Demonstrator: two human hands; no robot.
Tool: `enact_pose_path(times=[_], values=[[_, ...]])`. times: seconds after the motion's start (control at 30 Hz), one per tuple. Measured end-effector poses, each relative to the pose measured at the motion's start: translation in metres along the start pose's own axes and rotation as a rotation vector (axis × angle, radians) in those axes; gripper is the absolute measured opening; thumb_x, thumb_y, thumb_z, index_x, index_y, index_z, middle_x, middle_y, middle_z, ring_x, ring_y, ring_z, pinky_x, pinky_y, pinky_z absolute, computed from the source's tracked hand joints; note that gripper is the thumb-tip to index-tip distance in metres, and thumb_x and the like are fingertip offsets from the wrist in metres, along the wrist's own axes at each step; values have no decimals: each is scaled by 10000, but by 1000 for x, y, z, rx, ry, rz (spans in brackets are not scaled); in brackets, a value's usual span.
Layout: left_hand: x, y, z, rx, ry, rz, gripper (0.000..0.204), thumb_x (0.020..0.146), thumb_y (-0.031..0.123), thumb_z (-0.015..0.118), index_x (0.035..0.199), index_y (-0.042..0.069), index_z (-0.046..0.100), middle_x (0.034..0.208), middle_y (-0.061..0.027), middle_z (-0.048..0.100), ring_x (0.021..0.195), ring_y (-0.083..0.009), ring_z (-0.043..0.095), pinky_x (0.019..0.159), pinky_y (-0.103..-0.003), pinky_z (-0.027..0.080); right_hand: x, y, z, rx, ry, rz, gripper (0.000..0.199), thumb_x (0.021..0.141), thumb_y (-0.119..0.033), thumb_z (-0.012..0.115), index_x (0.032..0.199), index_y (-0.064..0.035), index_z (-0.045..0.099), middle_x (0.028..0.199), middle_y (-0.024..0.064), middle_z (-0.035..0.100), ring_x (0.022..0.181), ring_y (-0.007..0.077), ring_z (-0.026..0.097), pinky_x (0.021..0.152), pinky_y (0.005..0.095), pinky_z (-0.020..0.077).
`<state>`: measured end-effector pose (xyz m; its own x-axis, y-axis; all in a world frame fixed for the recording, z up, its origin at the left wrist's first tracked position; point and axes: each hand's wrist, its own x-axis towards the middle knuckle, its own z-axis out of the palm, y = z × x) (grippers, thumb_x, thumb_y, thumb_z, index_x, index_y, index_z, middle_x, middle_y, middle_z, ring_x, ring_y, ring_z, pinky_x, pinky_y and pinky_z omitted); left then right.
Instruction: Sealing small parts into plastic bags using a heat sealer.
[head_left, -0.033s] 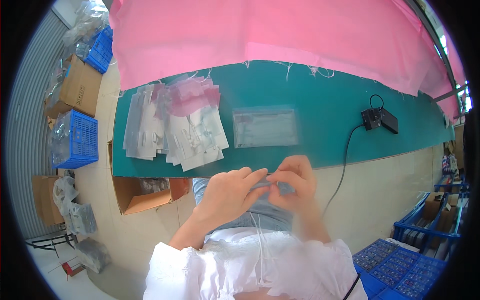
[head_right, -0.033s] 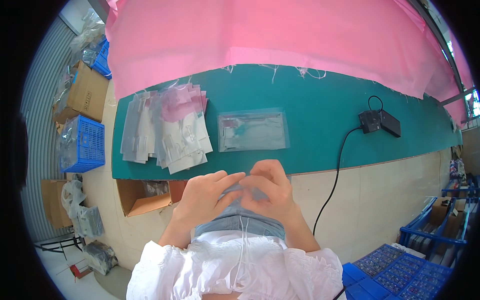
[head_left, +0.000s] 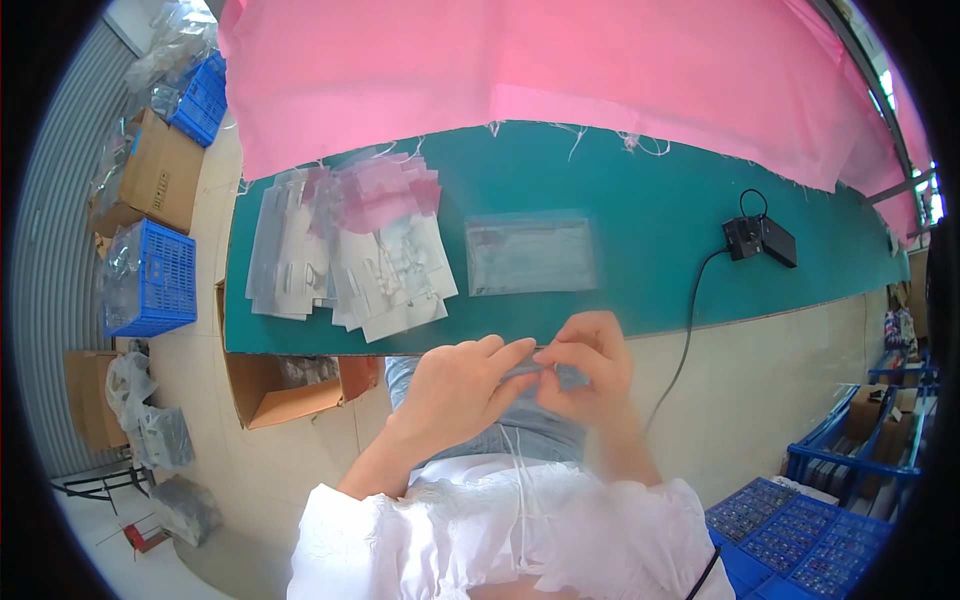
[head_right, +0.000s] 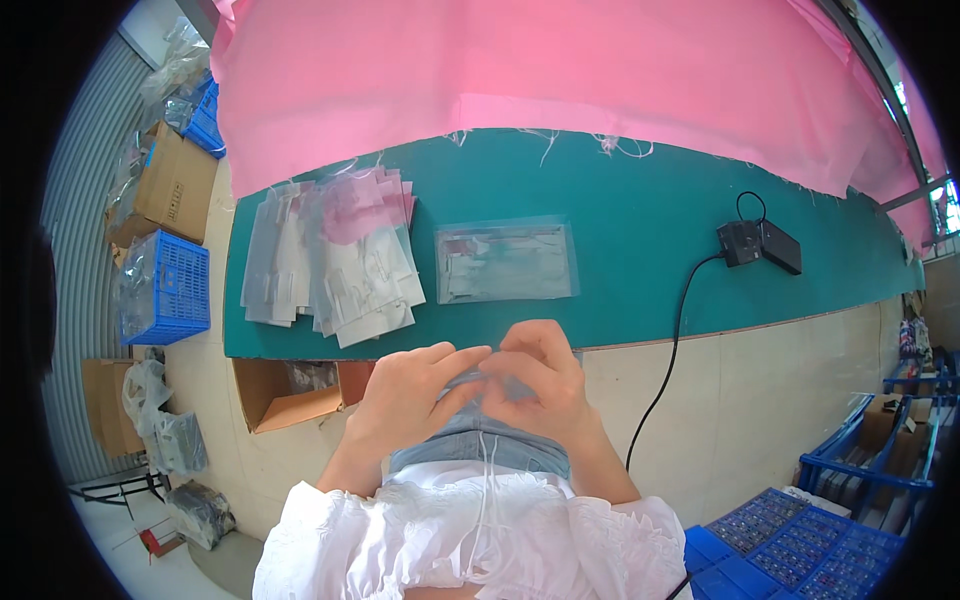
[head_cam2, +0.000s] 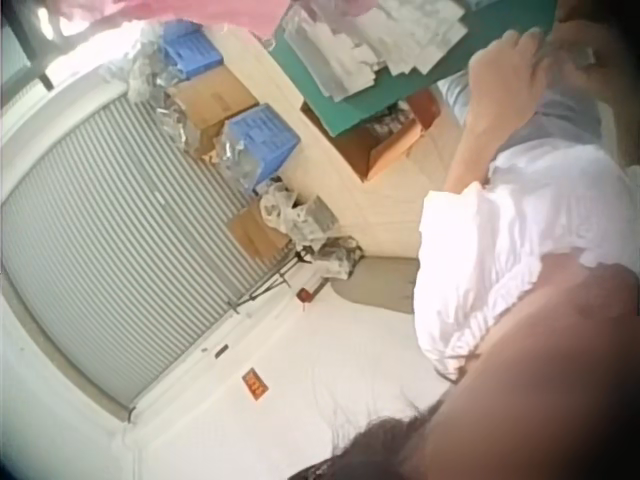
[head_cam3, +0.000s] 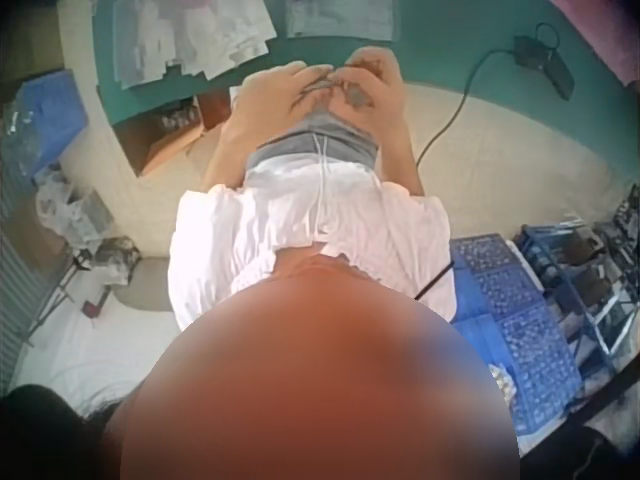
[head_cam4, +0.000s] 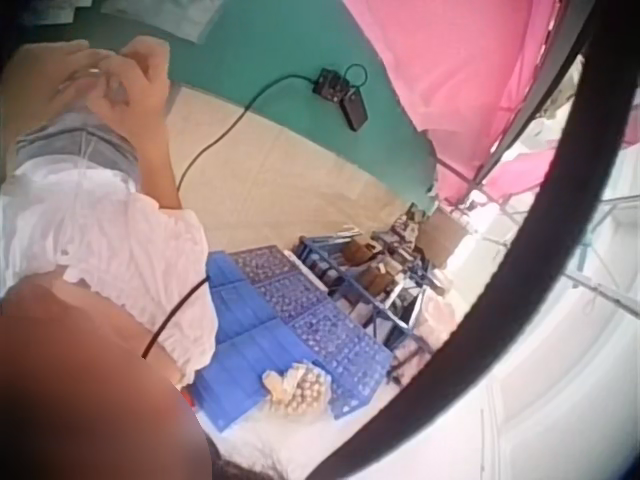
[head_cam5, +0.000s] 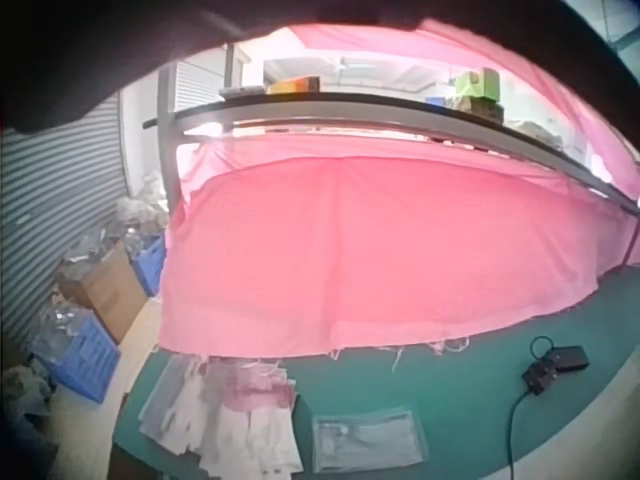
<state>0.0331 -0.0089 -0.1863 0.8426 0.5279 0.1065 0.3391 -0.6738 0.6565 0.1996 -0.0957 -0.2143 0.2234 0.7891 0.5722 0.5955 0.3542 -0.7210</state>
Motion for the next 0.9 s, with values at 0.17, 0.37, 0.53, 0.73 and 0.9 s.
enact_pose_path(times=[0.17, 0.37, 0.53, 0.73, 0.9], values=[[2, 0, 0, -11, -18, -16, 292, 861, 271, 646, 1111, 119, 645, 771, -79, 602, 671, -278, 604, 554, -369, 451, 1, 1, 0, -16, 5, -17, 252, 558, 36, 661, 789, -59, 693, 912, 93, 527, 676, 151, 585, 549, 250, 498], [1, -6, 5, -22, -95, 14, 237, 866, 256, 629, 1049, 108, 660, 768, -87, 626, 694, -289, 614, 570, -384, 462, -2, 2, 0, -14, -26, 12, 229, 557, 33, 655, 762, -62, 686, 892, 85, 529, 661, 150, 584, 548, 250, 490], [2, -2, -1, -69, -70, 11, 191, 860, 243, 626, 967, 93, 677, 770, -90, 647, 720, -294, 623, 590, -390, 473, 1, 0, -2, 16, -55, 52, 212, 555, 39, 647, 741, -59, 670, 887, 84, 525, 654, 143, 576, 548, 248, 473], [-1, -11, 5, -83, -132, -23, 205, 859, 251, 627, 951, 74, 679, 750, -107, 644, 741, -291, 630, 607, -386, 477, 0, 2, 1, 55, -81, 89, 191, 562, 52, 631, 719, -55, 647, 881, 78, 519, 642, 135, 567, 533, 244, 447], [0, -13, 2, -211, -185, -50, 214, 883, 247, 610, 988, 74, 680, 767, -119, 654, 751, -302, 631, 636, -396, 475, 0, 3, 2, 60, -69, 83, 197, 566, 64, 622, 719, -58, 643, 880, 72, 514, 627, 128, 566, 520, 238, 436]])
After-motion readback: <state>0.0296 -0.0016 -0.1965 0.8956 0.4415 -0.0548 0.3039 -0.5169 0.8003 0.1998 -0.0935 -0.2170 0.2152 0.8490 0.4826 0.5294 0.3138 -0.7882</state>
